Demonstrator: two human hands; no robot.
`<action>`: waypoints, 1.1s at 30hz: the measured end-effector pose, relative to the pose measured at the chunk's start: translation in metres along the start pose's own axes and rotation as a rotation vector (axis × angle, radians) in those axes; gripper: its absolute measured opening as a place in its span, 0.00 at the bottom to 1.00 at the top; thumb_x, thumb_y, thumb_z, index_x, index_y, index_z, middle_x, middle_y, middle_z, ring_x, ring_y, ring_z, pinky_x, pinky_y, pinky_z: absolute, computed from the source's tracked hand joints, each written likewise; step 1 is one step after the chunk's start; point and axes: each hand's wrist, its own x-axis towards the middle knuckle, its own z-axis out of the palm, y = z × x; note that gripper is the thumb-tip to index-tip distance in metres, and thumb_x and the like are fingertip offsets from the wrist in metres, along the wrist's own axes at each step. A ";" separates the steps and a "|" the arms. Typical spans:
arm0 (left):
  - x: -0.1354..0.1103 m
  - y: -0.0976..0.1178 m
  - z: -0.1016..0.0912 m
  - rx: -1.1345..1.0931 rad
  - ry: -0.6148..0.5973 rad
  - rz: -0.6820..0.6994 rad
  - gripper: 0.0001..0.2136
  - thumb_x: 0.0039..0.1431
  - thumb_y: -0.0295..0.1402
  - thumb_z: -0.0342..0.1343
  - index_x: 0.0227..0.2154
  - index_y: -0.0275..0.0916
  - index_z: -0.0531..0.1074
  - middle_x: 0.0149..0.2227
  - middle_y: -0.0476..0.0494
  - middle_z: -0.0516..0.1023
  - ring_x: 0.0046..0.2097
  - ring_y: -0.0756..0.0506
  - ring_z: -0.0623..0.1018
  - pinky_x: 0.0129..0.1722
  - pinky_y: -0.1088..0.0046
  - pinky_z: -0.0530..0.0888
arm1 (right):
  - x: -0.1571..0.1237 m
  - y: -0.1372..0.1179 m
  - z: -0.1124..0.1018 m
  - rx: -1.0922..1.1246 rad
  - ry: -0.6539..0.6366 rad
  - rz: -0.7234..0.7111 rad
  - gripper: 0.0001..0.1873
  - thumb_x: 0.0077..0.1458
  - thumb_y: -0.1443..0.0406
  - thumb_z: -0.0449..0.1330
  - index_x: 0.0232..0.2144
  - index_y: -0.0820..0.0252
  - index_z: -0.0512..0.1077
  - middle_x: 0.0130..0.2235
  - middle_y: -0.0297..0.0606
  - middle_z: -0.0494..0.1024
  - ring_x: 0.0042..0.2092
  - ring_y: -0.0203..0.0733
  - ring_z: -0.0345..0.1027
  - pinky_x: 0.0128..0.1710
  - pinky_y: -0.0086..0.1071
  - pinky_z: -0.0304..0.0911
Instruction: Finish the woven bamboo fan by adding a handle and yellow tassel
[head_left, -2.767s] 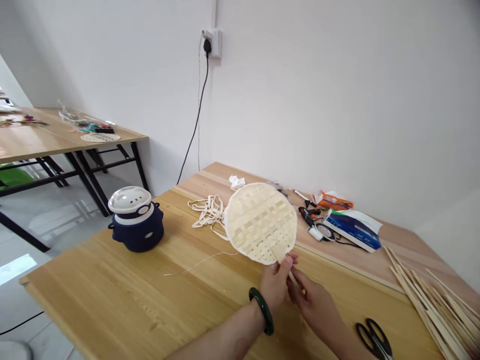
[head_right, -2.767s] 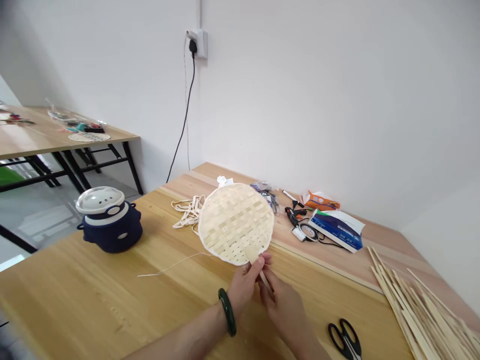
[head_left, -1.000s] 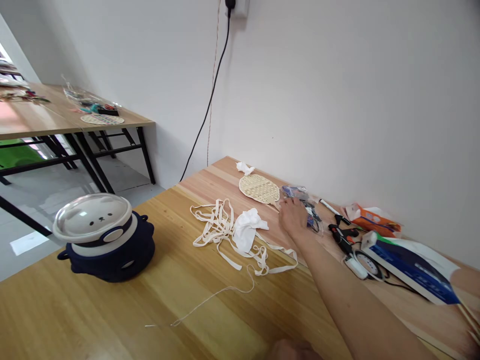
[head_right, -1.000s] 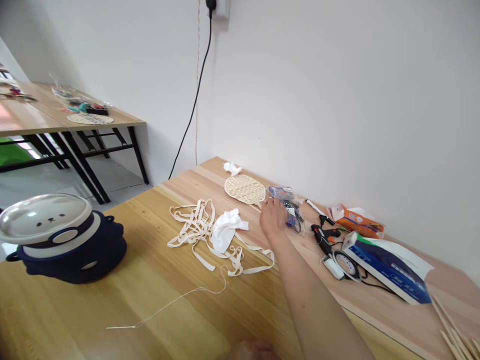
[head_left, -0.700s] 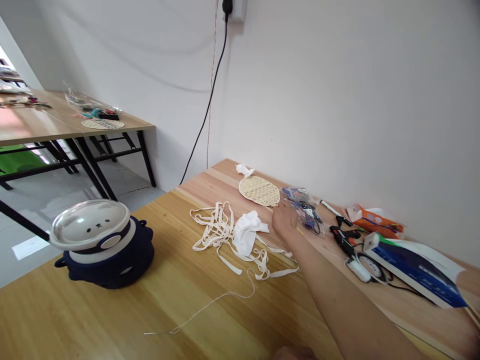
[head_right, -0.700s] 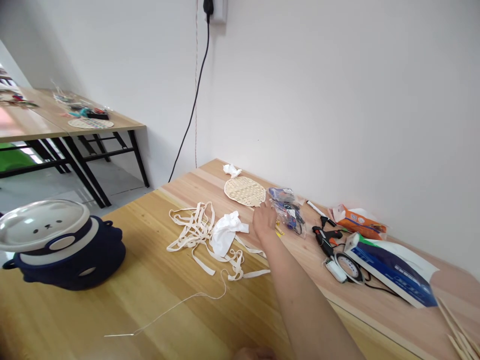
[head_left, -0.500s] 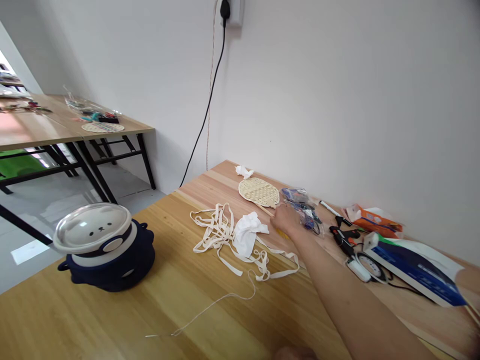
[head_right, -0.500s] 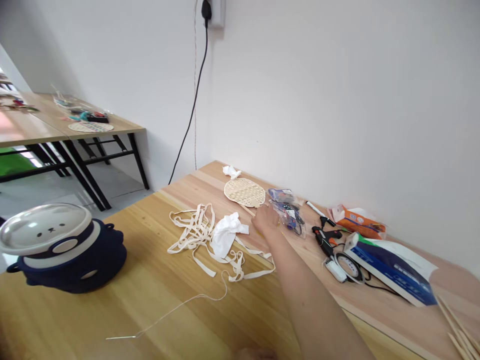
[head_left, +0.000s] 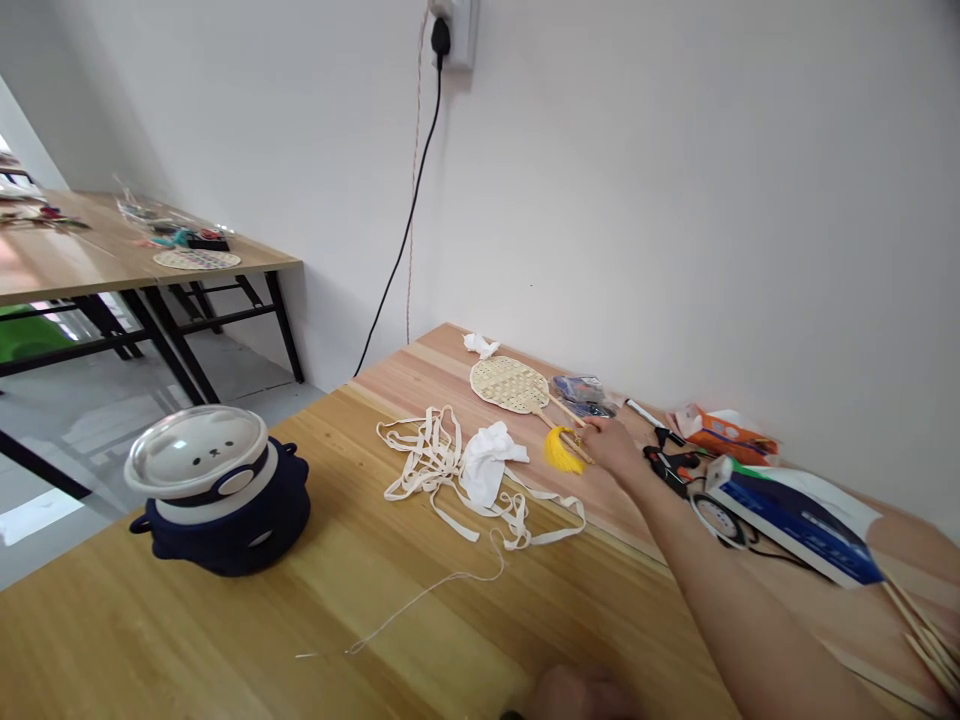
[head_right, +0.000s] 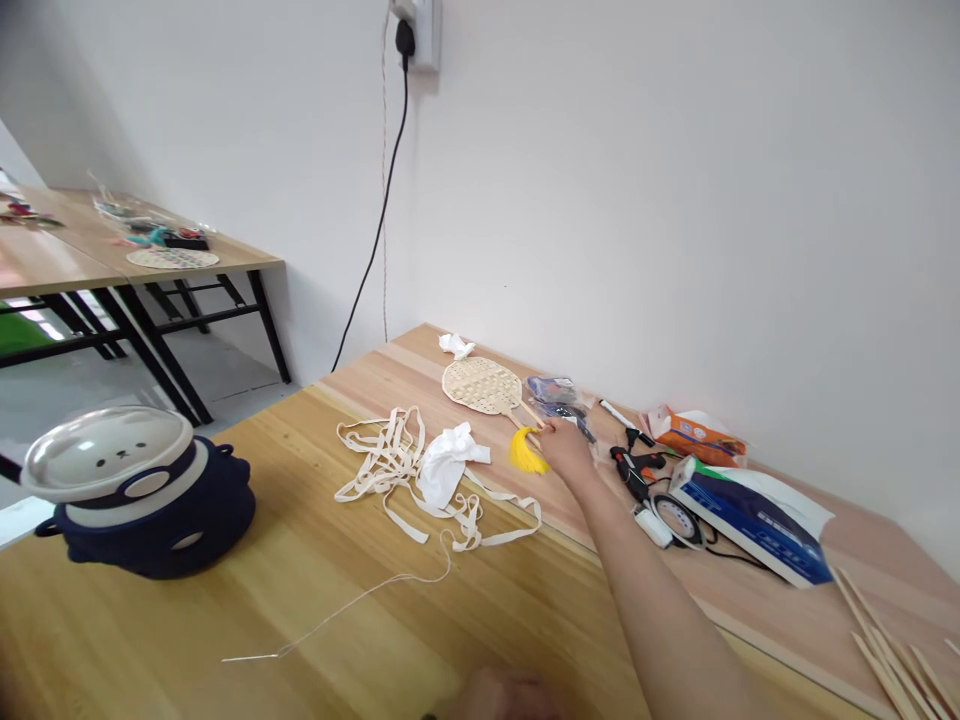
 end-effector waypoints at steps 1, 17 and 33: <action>0.000 0.001 -0.001 0.016 0.002 0.004 0.13 0.56 0.27 0.57 0.41 0.46 0.81 0.44 0.47 0.82 0.43 0.44 0.79 0.44 0.76 0.72 | 0.000 -0.003 0.007 -0.060 -0.002 0.012 0.13 0.63 0.59 0.57 0.45 0.61 0.72 0.46 0.40 0.76 0.42 0.40 0.72 0.43 0.40 0.70; -0.007 0.023 -0.008 0.066 0.030 -0.003 0.16 0.53 0.24 0.54 0.42 0.42 0.81 0.42 0.45 0.83 0.39 0.46 0.80 0.40 0.78 0.73 | -0.036 0.016 0.034 -0.357 -0.051 -0.138 0.21 0.65 0.67 0.43 0.56 0.57 0.67 0.50 0.42 0.78 0.49 0.44 0.72 0.44 0.33 0.63; -0.010 0.024 -0.008 0.024 -0.002 -0.040 0.13 0.54 0.27 0.54 0.38 0.40 0.82 0.43 0.41 0.82 0.42 0.43 0.80 0.41 0.76 0.73 | 0.031 -0.014 0.051 -0.425 0.047 -0.114 0.15 0.62 0.60 0.58 0.49 0.61 0.71 0.52 0.43 0.73 0.51 0.46 0.69 0.50 0.47 0.67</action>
